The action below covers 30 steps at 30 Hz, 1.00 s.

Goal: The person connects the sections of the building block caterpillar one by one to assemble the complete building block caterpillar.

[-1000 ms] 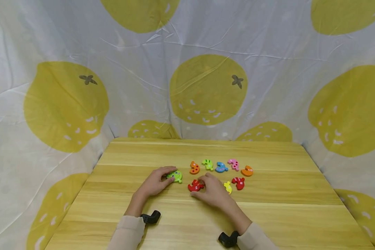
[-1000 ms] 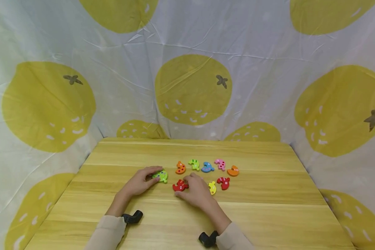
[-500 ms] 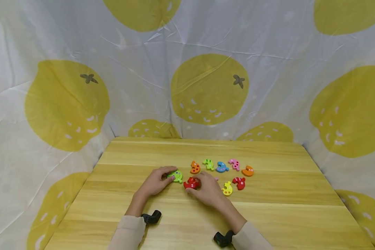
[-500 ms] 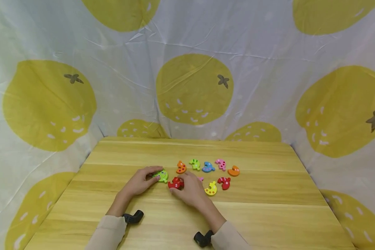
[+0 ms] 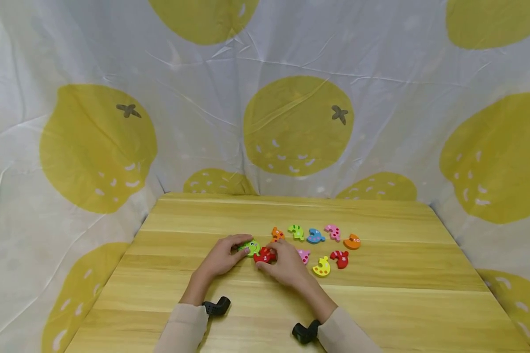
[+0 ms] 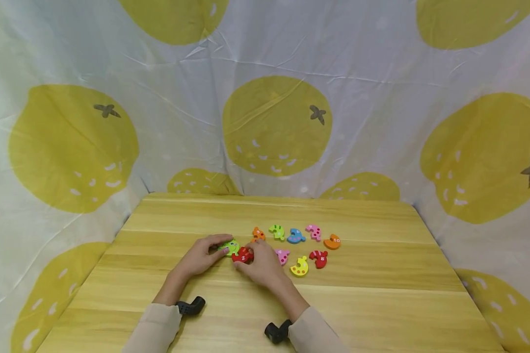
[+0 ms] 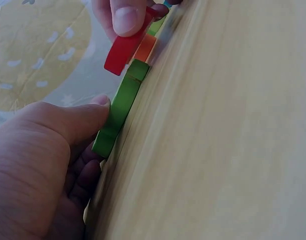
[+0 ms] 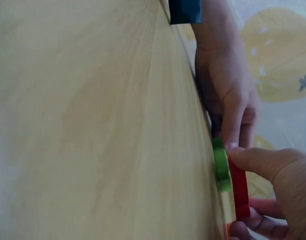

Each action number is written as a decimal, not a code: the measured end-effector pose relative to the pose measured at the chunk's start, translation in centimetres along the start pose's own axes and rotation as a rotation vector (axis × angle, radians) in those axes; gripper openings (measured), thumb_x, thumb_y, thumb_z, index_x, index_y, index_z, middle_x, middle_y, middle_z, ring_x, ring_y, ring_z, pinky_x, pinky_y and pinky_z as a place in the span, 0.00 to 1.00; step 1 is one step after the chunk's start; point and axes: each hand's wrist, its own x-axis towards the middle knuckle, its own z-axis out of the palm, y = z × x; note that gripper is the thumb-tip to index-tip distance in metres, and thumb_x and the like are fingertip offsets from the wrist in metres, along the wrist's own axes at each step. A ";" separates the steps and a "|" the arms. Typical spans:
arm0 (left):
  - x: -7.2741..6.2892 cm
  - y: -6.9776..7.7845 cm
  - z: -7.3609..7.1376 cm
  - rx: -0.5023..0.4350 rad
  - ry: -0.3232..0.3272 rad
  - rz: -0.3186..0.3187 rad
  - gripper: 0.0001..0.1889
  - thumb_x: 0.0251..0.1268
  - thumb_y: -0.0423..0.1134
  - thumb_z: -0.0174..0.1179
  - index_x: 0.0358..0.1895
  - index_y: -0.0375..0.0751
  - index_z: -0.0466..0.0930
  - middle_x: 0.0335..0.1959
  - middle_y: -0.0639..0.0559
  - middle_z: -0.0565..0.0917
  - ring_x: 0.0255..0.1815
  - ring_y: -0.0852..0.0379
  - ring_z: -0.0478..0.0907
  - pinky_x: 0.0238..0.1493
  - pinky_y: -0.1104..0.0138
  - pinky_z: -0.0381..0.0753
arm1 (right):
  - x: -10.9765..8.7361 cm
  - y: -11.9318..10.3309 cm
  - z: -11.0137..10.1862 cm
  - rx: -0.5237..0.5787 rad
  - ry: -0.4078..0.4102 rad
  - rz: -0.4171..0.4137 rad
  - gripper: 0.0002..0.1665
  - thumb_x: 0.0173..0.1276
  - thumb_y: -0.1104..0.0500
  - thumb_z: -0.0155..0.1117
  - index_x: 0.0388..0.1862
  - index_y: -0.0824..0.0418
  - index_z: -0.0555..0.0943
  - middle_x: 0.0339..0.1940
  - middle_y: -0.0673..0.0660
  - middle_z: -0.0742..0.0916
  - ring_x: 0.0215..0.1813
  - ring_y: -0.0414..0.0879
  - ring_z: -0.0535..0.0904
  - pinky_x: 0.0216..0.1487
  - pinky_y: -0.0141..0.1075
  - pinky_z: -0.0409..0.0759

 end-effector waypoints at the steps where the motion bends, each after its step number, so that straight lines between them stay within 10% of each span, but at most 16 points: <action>1: 0.0 0.0 0.0 0.002 0.000 0.000 0.22 0.75 0.44 0.63 0.68 0.48 0.80 0.70 0.52 0.79 0.72 0.45 0.74 0.72 0.47 0.73 | 0.1 0.0 0.0 -0.007 0.001 0.004 0.35 0.62 0.37 0.75 0.59 0.59 0.84 0.55 0.56 0.84 0.55 0.49 0.81 0.57 0.46 0.83; 30: 0.0 0.4 -0.1 0.014 -0.005 -0.005 0.23 0.71 0.44 0.66 0.67 0.48 0.81 0.69 0.53 0.80 0.71 0.47 0.75 0.72 0.47 0.73 | 0.5 -1.1 0.8 -0.085 0.020 0.047 0.30 0.58 0.43 0.78 0.54 0.60 0.87 0.47 0.55 0.85 0.46 0.46 0.80 0.45 0.42 0.83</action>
